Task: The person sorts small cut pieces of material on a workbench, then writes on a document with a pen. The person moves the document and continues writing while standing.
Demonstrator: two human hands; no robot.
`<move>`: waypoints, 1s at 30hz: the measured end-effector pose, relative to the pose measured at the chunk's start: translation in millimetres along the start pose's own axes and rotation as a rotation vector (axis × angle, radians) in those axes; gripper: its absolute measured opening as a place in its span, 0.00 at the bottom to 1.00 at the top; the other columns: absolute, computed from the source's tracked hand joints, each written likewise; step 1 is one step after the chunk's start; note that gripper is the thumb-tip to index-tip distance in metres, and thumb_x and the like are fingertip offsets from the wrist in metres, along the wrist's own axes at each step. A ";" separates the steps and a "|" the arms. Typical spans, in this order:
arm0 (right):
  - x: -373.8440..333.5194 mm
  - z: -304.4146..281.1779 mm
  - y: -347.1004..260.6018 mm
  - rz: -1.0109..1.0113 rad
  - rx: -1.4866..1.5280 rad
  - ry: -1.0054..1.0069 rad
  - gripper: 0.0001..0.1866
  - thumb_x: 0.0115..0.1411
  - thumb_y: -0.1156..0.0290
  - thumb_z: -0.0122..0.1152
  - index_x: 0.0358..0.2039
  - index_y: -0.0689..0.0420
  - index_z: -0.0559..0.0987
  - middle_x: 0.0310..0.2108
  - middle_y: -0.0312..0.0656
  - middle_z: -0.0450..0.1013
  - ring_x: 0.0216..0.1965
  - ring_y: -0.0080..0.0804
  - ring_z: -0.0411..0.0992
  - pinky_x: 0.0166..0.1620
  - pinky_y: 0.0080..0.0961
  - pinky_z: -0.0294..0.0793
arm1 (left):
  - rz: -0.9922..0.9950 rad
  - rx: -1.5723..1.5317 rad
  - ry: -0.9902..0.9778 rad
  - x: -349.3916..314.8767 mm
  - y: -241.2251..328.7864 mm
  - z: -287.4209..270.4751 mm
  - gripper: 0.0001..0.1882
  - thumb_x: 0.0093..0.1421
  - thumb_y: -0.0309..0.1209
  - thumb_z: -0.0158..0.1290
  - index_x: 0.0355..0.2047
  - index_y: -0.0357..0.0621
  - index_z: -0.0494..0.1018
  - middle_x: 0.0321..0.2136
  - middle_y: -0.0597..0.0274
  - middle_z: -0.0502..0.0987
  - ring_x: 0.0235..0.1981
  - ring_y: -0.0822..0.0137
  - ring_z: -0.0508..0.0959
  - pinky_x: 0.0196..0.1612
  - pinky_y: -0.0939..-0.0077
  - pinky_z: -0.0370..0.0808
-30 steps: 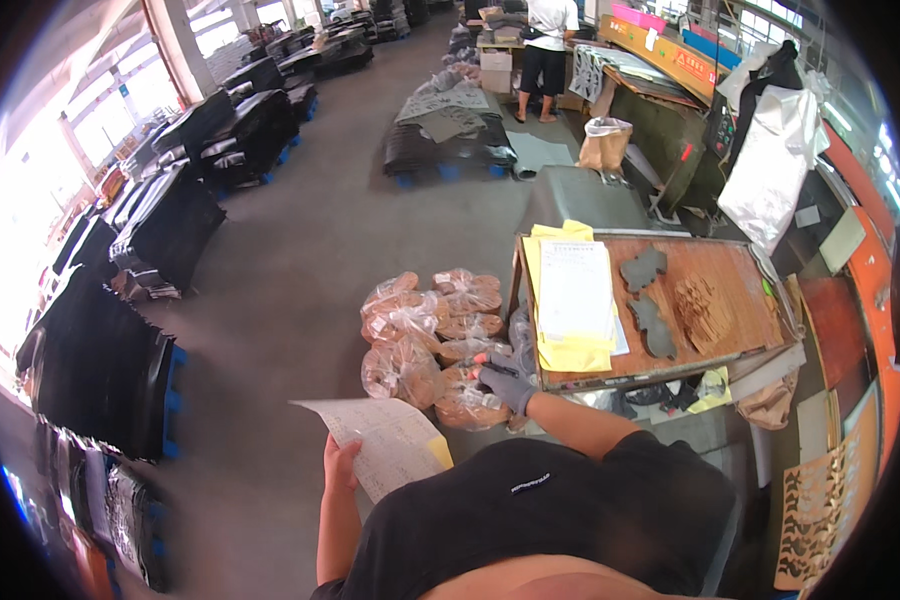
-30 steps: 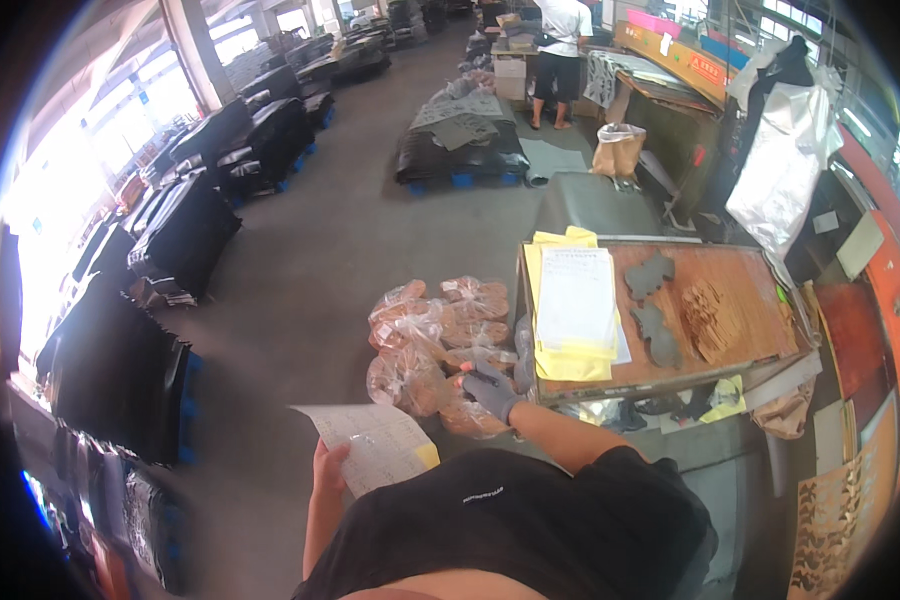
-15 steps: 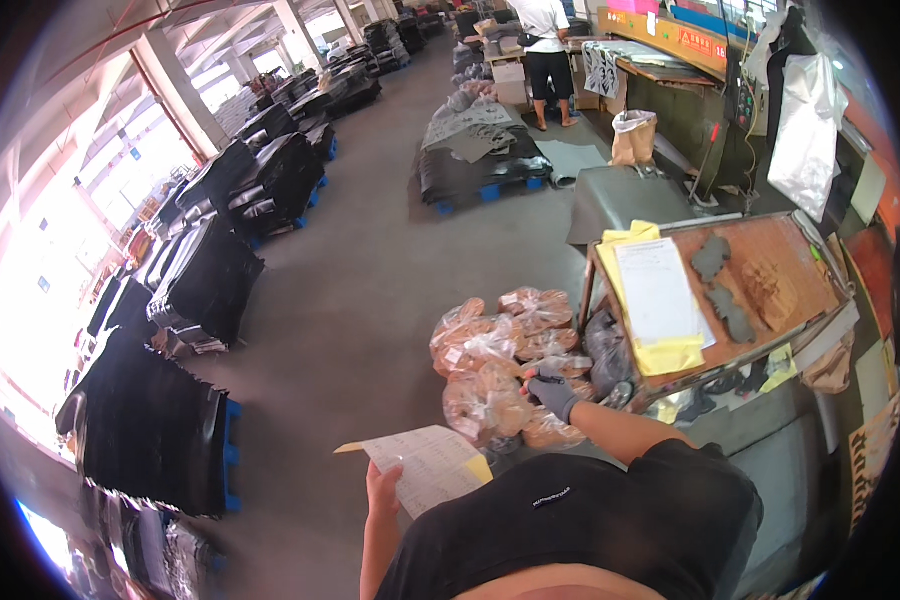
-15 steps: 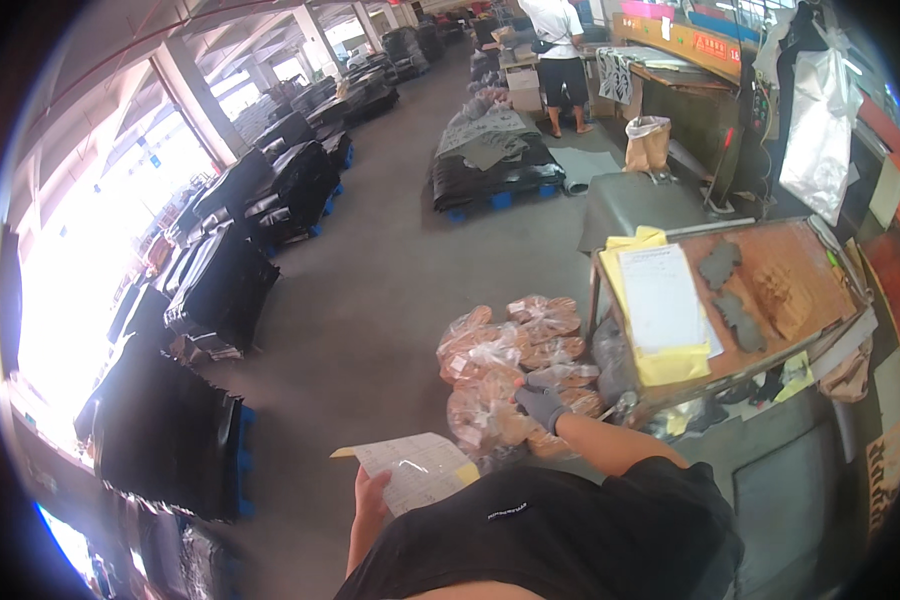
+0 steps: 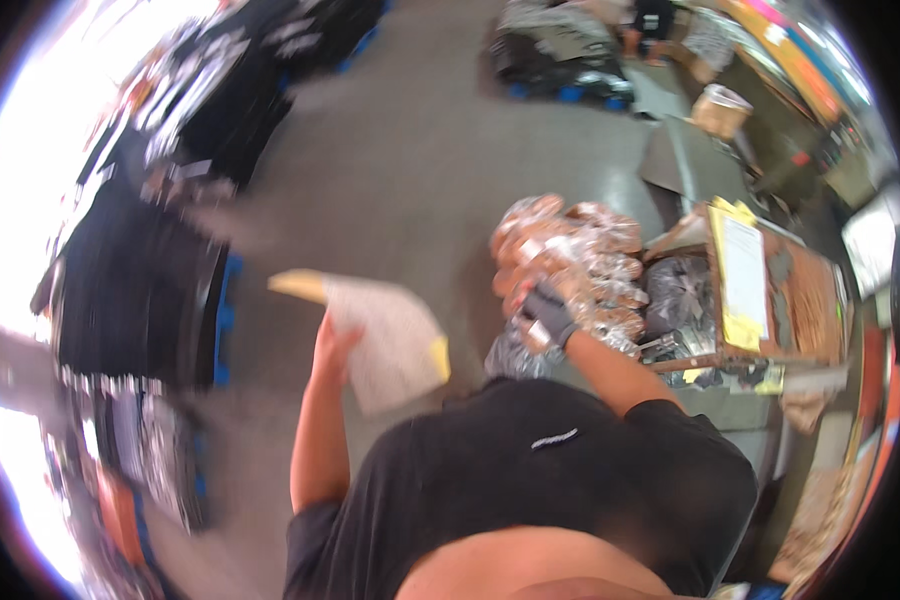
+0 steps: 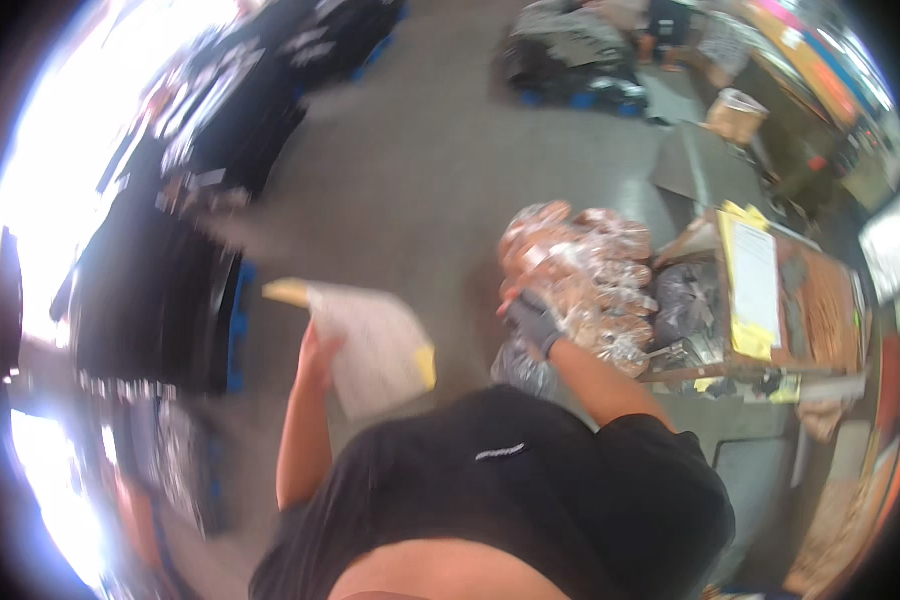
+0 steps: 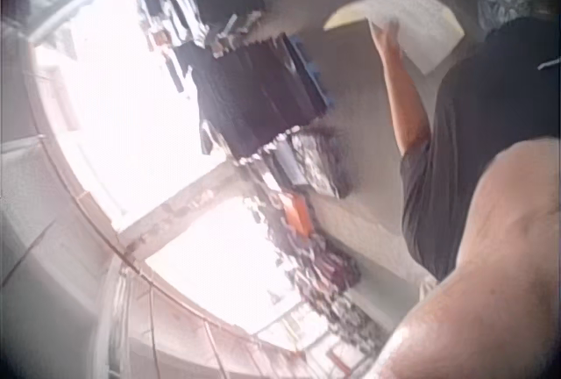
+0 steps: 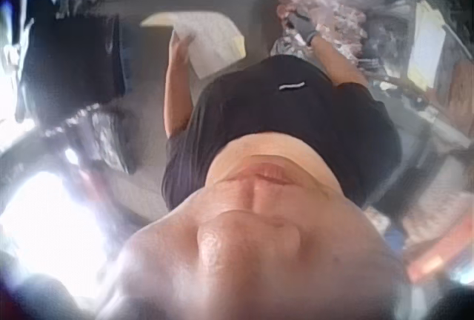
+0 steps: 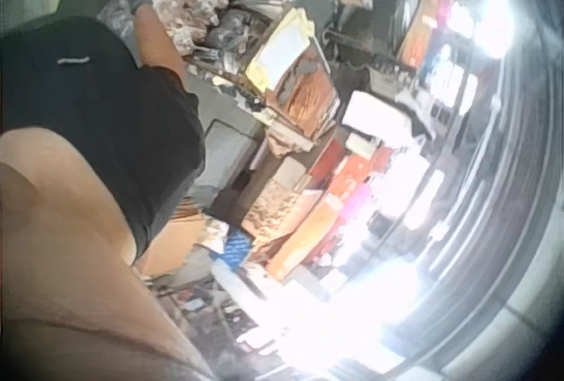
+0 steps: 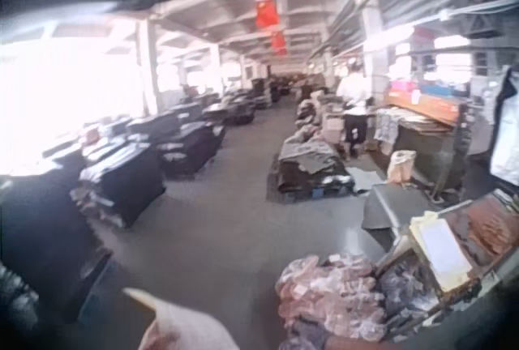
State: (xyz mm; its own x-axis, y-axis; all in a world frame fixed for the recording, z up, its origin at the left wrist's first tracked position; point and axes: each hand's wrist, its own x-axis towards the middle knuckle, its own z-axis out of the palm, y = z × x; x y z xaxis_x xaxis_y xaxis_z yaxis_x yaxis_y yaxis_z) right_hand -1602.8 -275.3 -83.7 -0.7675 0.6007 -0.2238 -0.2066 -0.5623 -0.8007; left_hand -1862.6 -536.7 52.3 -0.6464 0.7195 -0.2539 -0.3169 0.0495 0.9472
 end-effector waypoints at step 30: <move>411.8 117.7 -264.9 -0.314 -0.045 0.118 0.09 0.60 0.69 0.50 0.37 0.60 0.74 0.31 0.34 0.71 0.32 0.19 0.68 0.36 0.16 0.67 | 0.160 -0.021 -0.436 463.7 177.2 113.6 0.29 0.50 0.19 0.51 0.54 0.37 0.59 0.47 0.58 0.70 0.49 0.67 0.69 0.54 0.69 0.64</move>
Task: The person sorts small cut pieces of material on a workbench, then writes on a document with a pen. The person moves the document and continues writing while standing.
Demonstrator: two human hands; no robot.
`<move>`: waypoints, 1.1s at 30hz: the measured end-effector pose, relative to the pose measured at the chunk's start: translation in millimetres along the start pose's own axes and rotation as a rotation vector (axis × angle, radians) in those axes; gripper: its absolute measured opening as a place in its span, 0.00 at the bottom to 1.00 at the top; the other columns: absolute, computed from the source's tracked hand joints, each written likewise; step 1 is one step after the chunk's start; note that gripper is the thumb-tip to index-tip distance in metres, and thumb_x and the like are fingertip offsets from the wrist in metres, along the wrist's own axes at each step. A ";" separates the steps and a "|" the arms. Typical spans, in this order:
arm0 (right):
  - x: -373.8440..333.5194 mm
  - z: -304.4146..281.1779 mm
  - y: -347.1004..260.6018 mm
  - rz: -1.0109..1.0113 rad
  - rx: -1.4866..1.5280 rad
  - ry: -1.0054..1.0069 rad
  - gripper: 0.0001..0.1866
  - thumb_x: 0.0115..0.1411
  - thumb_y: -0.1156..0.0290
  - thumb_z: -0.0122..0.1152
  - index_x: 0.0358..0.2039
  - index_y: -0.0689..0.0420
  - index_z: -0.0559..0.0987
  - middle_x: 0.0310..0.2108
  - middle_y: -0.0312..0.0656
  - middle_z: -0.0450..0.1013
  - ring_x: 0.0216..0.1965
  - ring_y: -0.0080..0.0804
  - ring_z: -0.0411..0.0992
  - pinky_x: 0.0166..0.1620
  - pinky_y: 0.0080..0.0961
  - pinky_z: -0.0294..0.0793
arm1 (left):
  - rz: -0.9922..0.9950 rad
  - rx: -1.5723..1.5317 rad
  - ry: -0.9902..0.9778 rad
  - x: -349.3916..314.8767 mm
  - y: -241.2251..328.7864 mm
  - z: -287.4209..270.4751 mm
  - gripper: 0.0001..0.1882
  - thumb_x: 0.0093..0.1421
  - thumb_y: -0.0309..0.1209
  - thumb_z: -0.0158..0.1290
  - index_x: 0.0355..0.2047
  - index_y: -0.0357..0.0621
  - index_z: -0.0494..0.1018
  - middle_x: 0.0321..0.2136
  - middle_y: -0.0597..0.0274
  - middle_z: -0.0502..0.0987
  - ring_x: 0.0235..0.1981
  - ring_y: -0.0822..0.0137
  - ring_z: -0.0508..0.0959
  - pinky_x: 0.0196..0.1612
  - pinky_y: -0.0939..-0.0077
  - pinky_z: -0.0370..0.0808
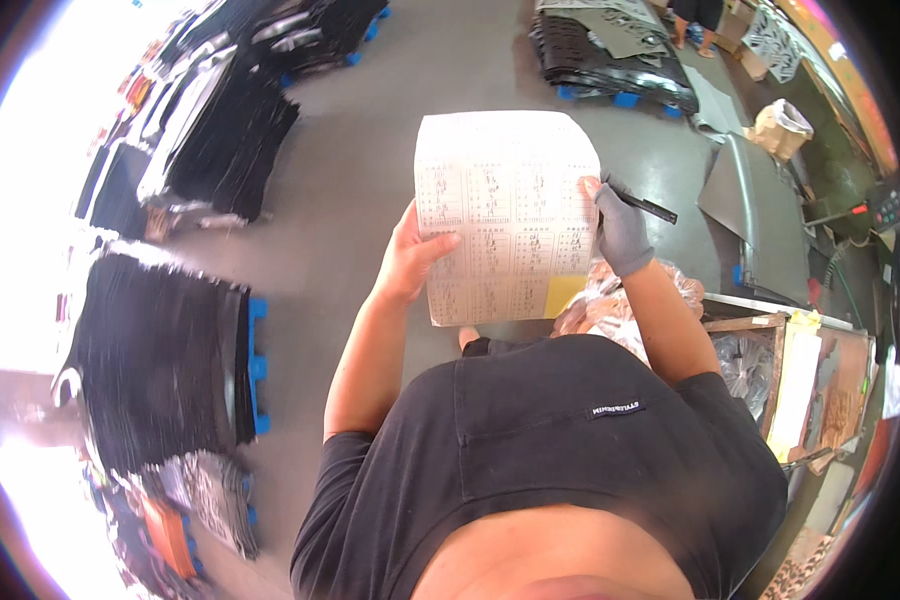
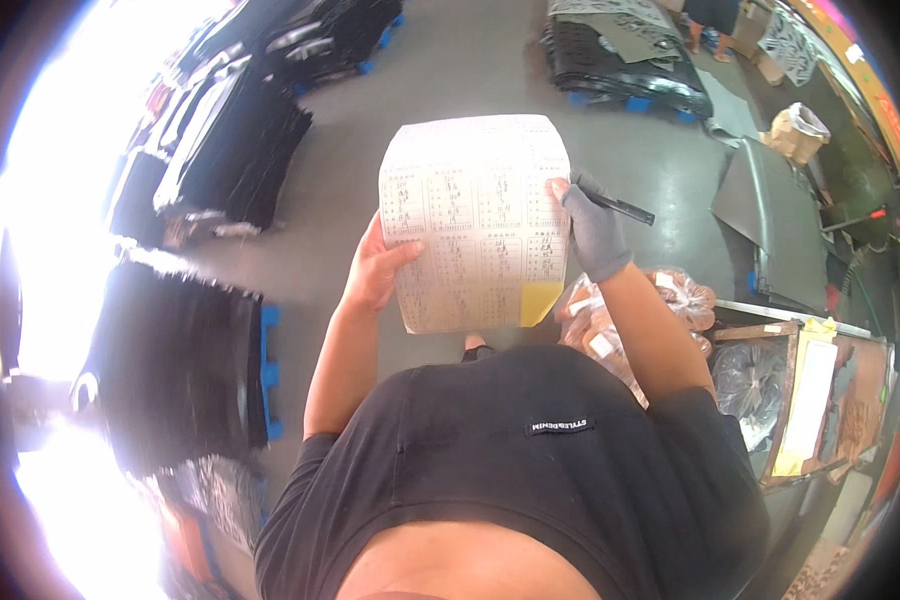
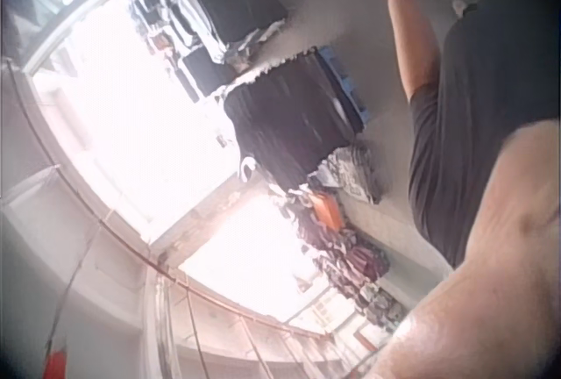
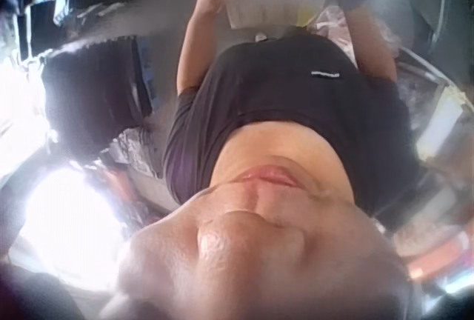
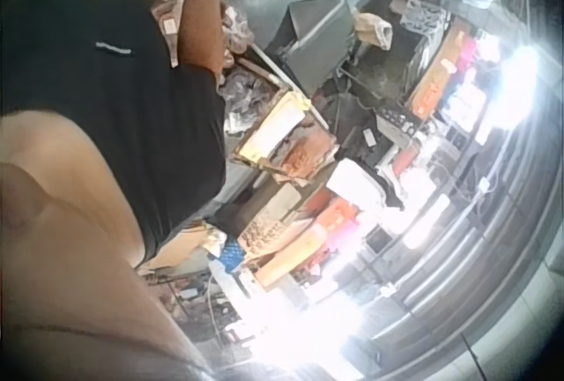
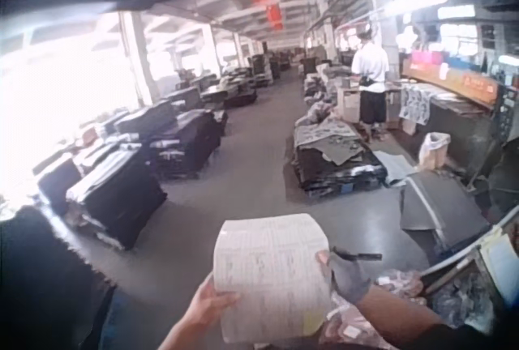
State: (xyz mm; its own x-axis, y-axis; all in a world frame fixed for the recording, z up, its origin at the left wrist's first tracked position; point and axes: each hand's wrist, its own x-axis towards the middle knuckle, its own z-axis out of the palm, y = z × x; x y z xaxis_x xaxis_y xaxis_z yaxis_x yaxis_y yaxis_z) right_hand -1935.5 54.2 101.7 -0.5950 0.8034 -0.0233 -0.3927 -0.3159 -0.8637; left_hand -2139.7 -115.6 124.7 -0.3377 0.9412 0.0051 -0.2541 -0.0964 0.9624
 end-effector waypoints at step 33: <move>493.4 -519.1 -197.6 -0.269 -0.365 0.775 0.11 0.60 0.71 0.47 0.43 0.59 0.68 0.30 0.42 0.73 0.27 0.24 0.71 0.32 0.23 0.72 | -0.317 0.201 -0.236 824.6 -191.3 218.8 0.24 0.49 0.15 0.46 0.50 0.34 0.63 0.41 0.56 0.73 0.42 0.65 0.73 0.47 0.71 0.69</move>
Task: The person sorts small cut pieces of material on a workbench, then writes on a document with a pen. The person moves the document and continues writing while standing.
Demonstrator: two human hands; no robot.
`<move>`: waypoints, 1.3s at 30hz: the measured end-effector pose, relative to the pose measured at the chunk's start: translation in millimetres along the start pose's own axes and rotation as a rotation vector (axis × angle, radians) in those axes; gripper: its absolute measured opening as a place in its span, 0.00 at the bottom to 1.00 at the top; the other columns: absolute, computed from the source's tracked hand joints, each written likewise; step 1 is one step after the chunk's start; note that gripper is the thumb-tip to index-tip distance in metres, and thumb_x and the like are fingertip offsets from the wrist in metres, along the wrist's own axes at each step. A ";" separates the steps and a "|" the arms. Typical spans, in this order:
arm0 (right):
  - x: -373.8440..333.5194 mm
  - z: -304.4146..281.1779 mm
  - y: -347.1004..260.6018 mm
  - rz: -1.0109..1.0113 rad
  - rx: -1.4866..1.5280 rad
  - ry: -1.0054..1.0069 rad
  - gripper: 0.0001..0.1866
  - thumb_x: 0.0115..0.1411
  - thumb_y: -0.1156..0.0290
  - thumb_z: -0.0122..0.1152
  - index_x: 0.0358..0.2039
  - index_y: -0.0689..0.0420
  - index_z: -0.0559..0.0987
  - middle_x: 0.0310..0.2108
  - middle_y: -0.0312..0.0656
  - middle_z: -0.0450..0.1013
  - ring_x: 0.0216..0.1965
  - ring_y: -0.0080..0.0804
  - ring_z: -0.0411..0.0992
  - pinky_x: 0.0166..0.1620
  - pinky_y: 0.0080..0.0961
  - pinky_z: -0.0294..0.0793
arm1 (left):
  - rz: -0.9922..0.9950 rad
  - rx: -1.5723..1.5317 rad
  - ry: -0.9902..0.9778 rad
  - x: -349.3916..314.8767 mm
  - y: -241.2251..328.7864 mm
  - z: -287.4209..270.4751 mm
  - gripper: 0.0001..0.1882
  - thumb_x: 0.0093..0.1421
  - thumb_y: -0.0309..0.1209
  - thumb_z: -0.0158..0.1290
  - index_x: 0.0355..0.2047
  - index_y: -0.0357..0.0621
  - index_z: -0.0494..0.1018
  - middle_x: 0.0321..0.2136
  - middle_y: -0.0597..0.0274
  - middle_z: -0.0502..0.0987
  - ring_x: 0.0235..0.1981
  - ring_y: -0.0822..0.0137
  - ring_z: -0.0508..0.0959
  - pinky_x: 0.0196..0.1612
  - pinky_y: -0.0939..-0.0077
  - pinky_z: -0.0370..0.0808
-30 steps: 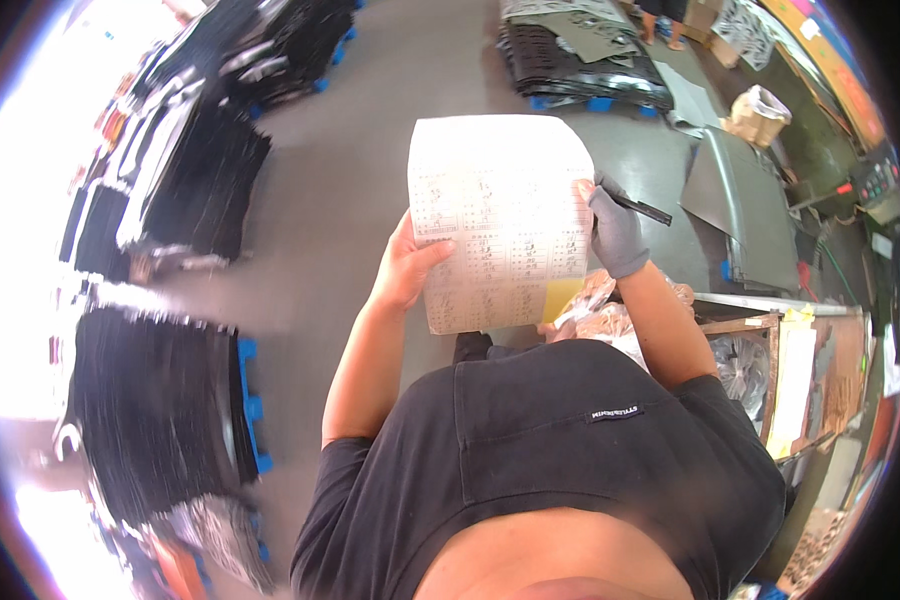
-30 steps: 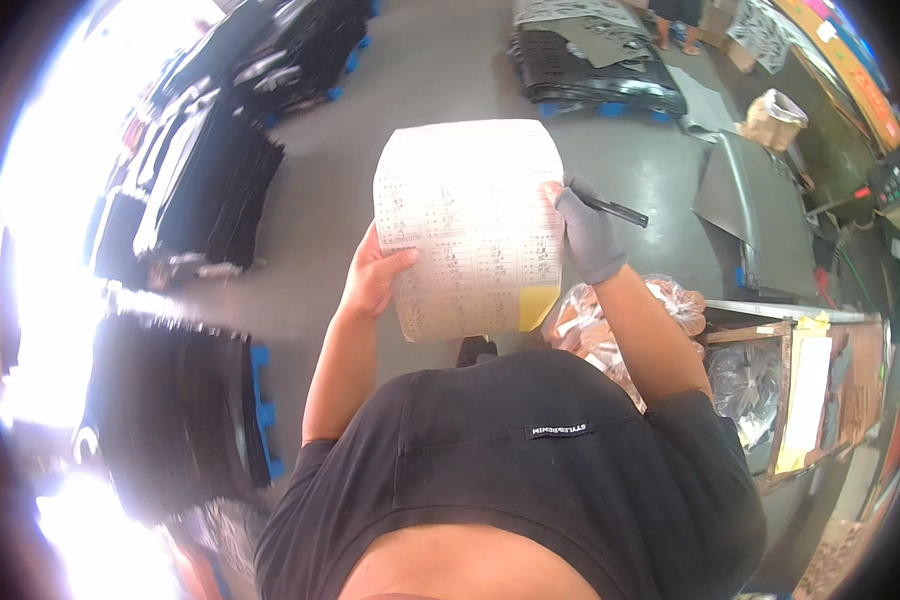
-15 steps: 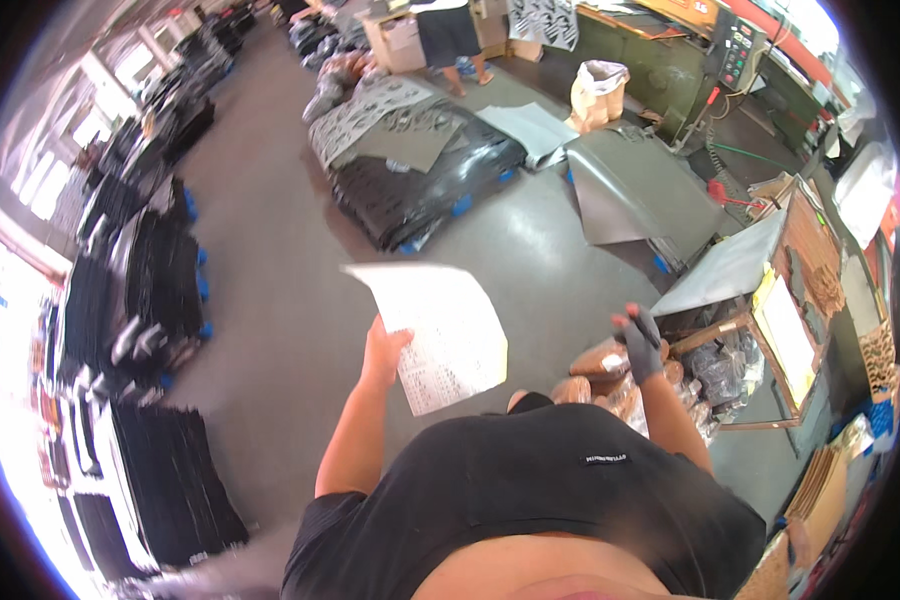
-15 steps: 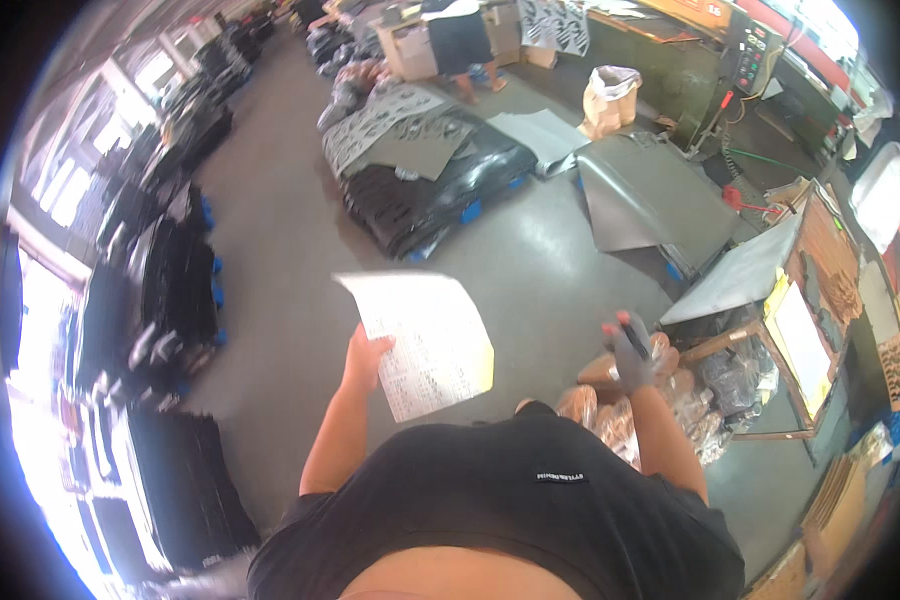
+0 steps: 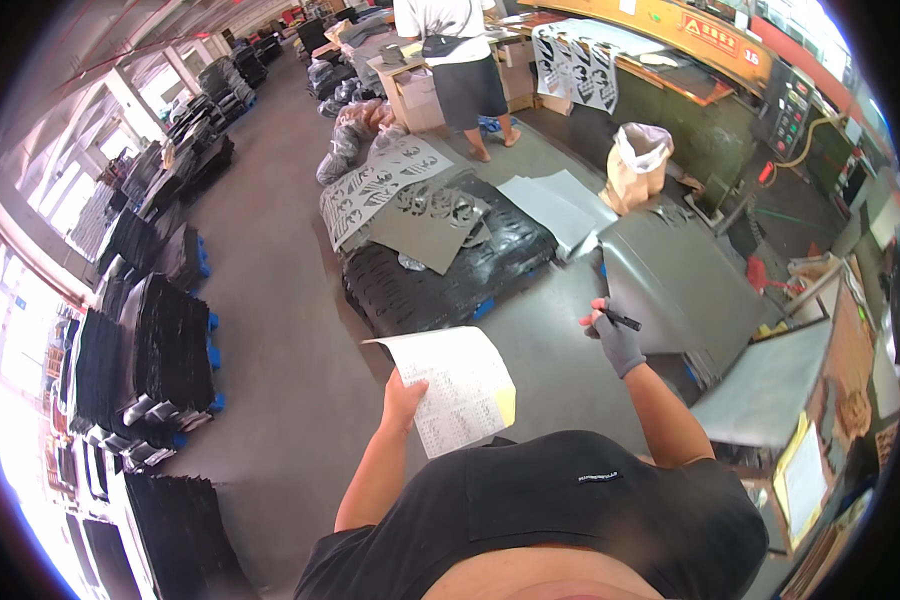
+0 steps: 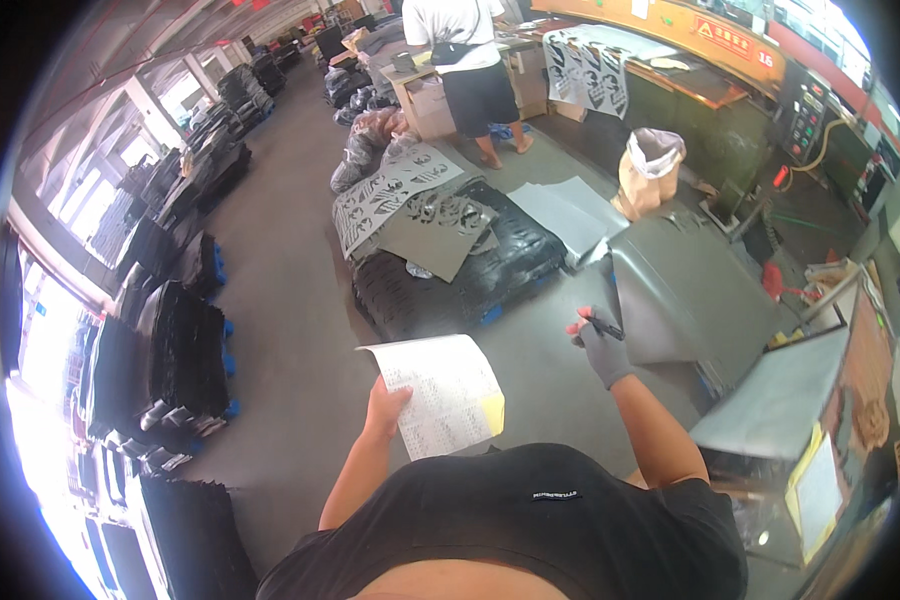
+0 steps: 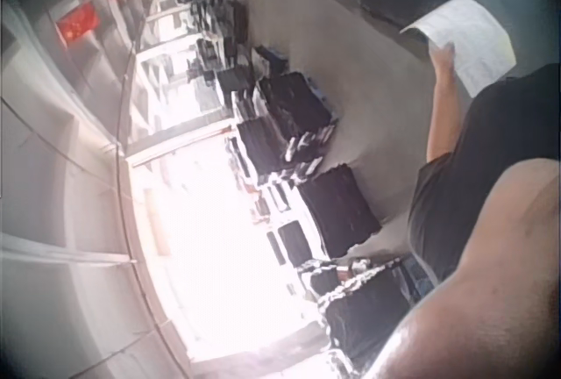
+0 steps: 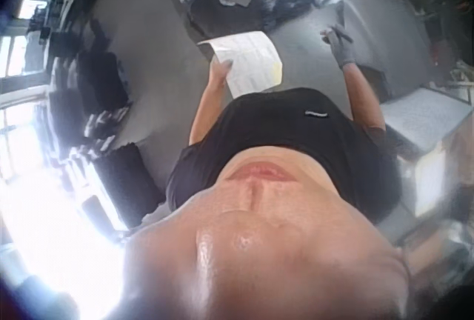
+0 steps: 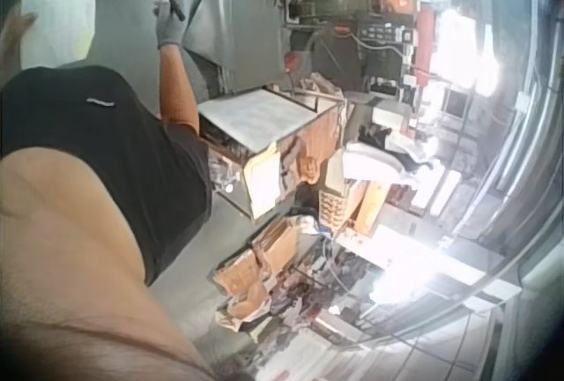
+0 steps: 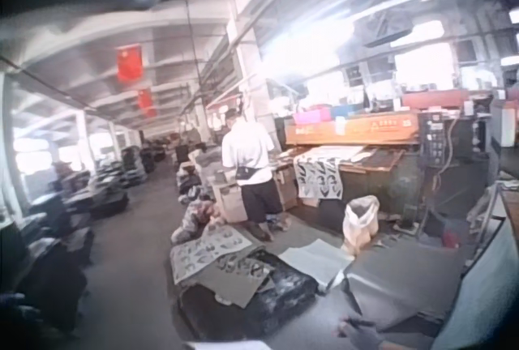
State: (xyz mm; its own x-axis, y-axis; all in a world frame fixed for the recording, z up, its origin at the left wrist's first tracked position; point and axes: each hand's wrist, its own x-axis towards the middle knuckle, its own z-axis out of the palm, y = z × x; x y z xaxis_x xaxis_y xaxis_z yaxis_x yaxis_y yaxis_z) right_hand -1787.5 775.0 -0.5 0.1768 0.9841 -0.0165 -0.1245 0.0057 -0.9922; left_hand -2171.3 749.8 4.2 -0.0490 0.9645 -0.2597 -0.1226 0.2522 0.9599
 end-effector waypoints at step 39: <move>336.9 394.7 -154.1 -0.608 -0.495 -1.783 0.12 0.57 0.63 0.55 0.29 0.59 0.74 0.21 0.40 0.69 0.25 0.29 0.67 0.31 0.26 0.66 | -0.032 0.657 -0.202 216.8 278.7 -39.8 0.15 0.50 0.35 0.58 0.31 0.33 0.75 0.22 0.67 0.75 0.27 0.78 0.71 0.32 0.80 0.68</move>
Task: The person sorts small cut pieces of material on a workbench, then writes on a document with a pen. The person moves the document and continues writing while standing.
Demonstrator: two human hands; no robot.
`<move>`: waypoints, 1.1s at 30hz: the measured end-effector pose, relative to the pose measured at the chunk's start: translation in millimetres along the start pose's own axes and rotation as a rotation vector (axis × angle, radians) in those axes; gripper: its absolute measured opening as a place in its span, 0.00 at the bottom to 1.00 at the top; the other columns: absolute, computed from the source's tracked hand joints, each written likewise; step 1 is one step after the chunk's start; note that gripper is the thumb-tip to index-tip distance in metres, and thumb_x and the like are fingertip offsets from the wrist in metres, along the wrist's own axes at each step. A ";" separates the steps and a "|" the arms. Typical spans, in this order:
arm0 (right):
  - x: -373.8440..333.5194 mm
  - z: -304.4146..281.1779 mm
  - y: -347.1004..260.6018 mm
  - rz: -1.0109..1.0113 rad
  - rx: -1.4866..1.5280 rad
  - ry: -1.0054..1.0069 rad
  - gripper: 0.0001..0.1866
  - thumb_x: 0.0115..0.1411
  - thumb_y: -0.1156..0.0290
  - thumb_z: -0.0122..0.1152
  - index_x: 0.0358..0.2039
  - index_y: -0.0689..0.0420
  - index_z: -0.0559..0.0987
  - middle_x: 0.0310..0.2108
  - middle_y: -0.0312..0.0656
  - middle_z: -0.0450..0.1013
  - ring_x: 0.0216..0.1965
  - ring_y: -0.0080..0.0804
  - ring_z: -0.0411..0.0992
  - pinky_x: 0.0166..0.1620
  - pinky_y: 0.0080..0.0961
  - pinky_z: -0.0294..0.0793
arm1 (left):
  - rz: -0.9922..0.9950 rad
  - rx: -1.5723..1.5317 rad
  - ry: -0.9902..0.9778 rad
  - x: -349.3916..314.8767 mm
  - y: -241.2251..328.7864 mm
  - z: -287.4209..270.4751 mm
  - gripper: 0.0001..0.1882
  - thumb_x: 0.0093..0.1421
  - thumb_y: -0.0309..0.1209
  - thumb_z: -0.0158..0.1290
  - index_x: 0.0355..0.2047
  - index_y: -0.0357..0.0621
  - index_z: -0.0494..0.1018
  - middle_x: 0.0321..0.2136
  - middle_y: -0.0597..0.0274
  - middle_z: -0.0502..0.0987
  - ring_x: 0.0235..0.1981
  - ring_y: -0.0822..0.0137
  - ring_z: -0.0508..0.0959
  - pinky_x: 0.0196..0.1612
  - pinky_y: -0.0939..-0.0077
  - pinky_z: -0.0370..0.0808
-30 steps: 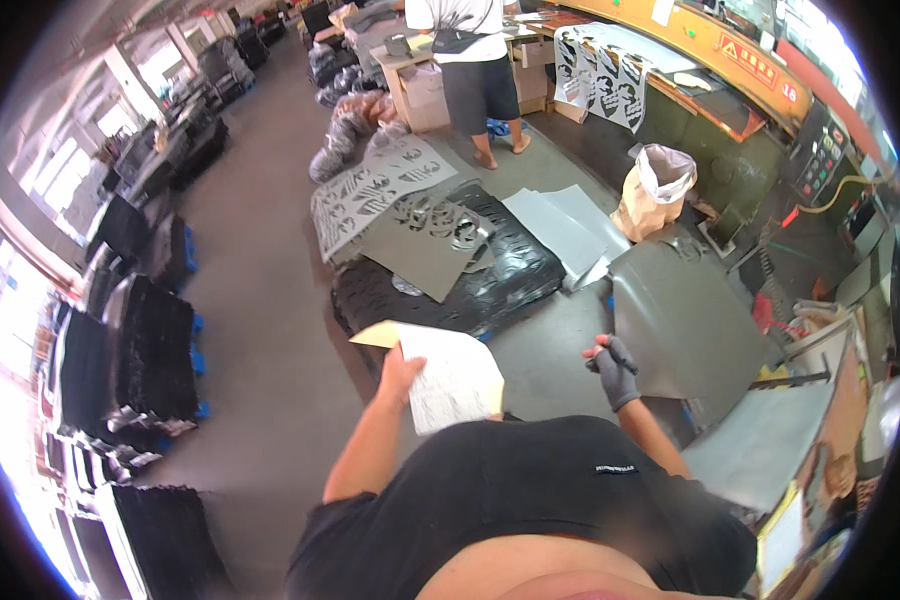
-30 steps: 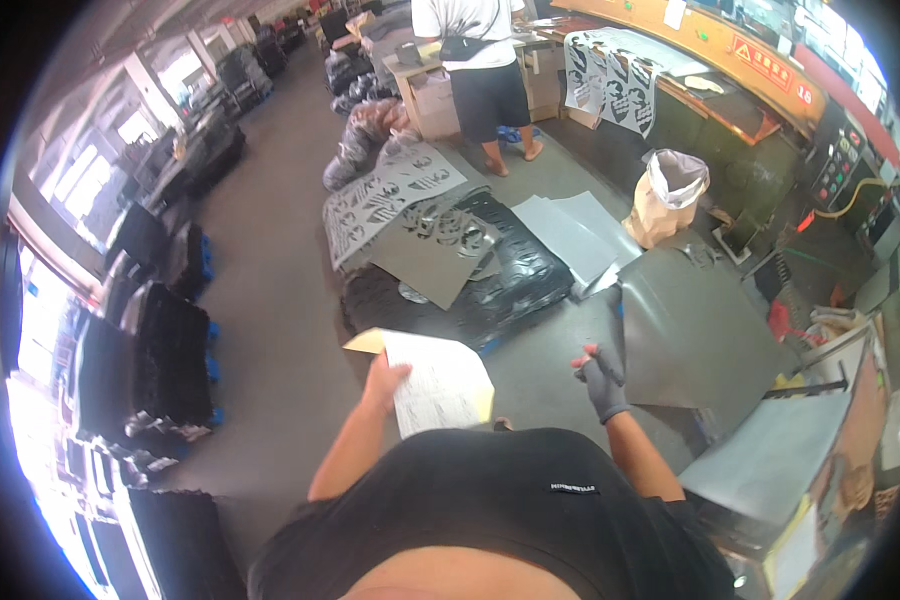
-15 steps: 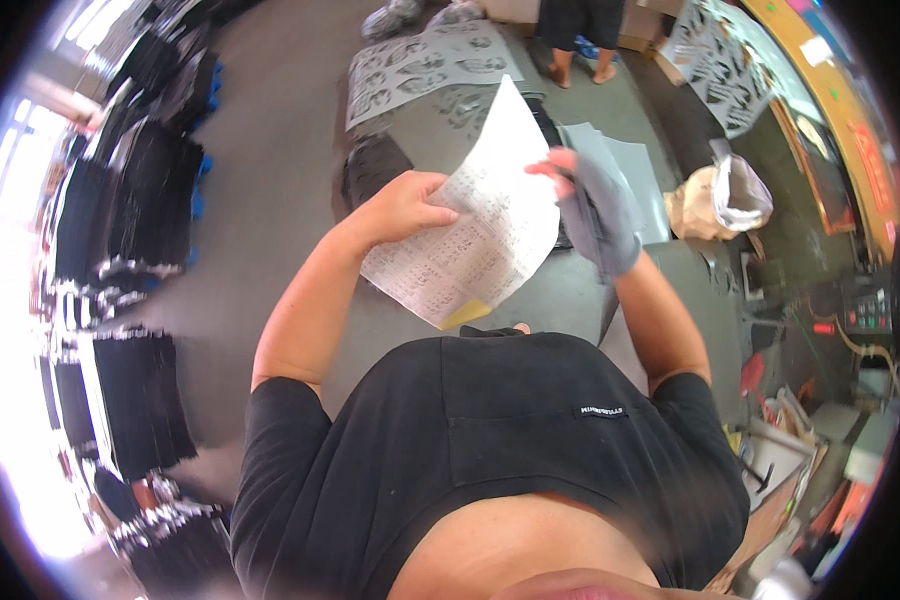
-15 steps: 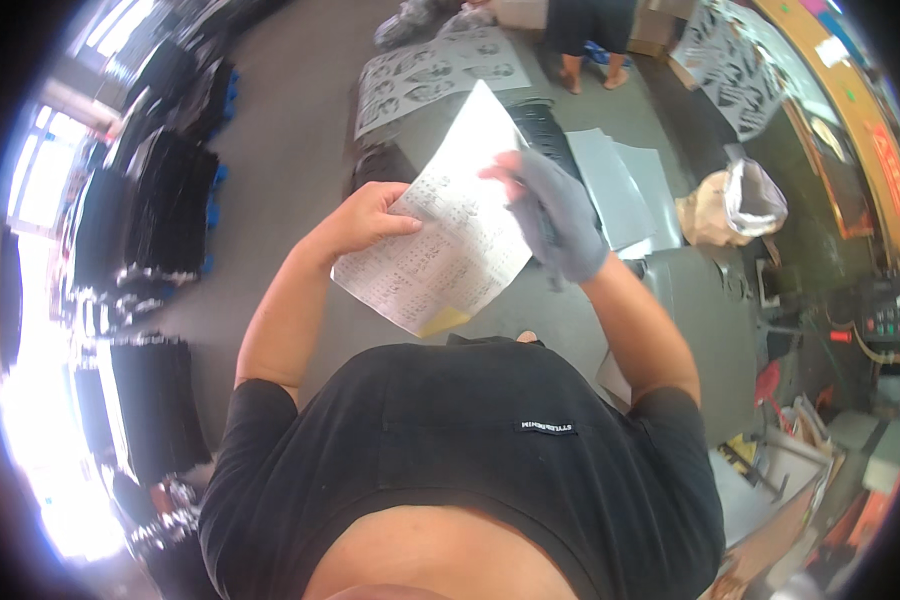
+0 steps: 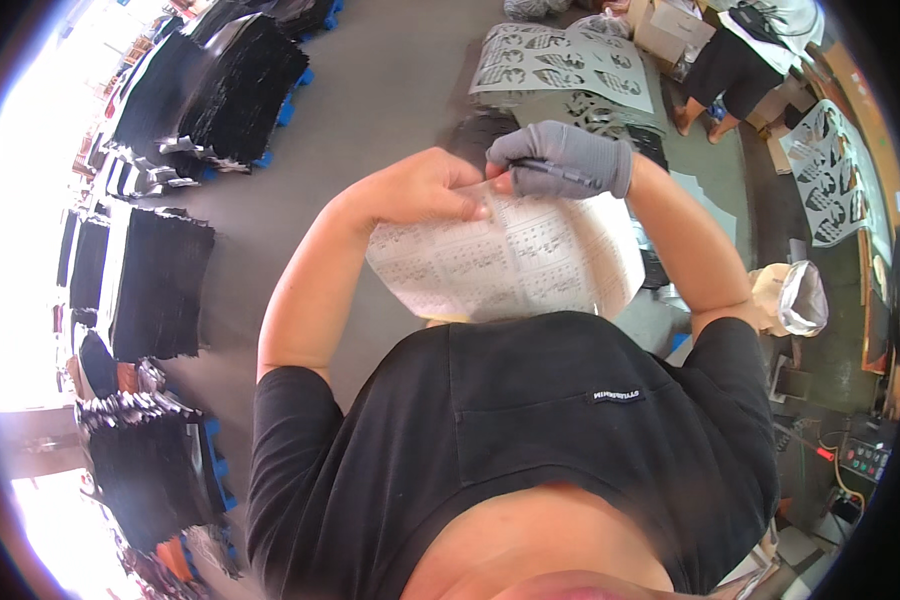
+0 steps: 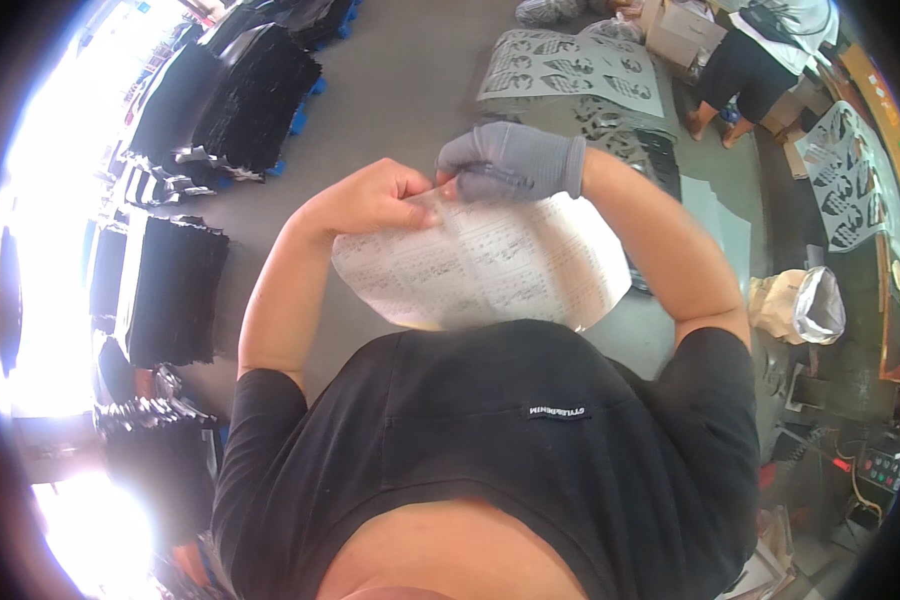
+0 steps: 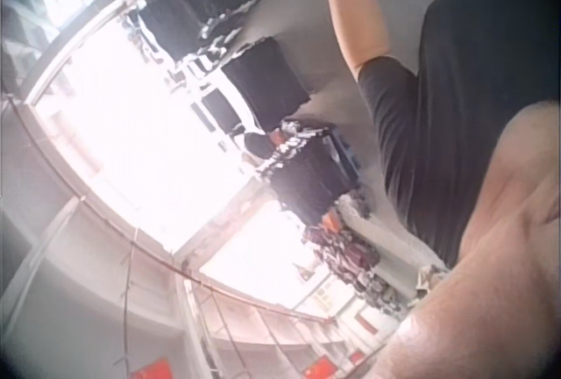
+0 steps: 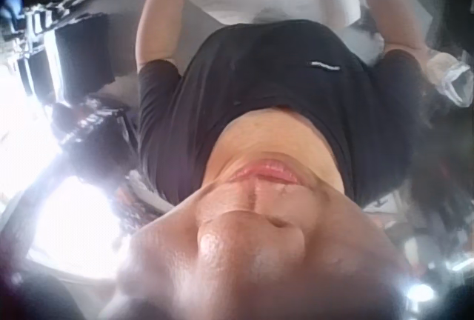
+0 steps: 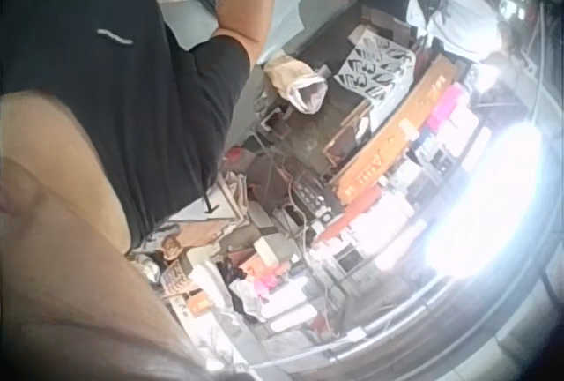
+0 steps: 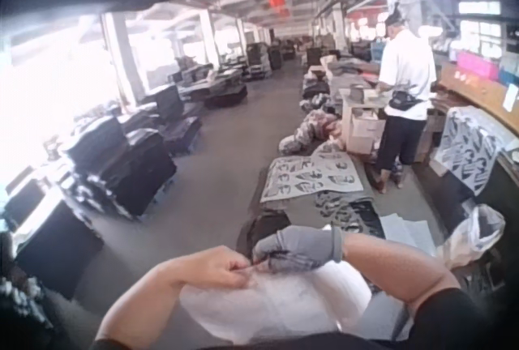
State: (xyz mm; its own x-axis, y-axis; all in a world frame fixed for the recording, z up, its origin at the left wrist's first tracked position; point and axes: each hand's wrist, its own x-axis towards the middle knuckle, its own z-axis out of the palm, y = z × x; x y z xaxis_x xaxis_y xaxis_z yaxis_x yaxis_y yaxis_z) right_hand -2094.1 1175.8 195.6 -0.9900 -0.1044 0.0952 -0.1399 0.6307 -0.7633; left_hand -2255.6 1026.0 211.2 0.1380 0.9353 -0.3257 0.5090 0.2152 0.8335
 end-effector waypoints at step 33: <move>439.9 -7.5 12.4 -0.088 -0.010 -0.254 0.11 0.57 0.64 0.57 0.26 0.60 0.74 0.16 0.35 0.65 0.21 0.18 0.63 0.27 0.23 0.64 | -0.071 -0.233 0.320 -150.6 -222.3 -318.1 0.18 0.49 0.36 0.61 0.34 0.33 0.76 0.26 0.66 0.77 0.28 0.78 0.74 0.34 0.82 0.71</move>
State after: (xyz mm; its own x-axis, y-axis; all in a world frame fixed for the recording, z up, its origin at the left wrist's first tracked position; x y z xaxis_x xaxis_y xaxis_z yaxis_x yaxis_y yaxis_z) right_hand -2531.4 1143.4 232.8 -0.9374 -0.3482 -0.0039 -0.2264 0.6179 -0.7529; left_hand -2659.8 926.6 217.0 -0.1805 0.9482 -0.2612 0.2960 0.3057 0.9050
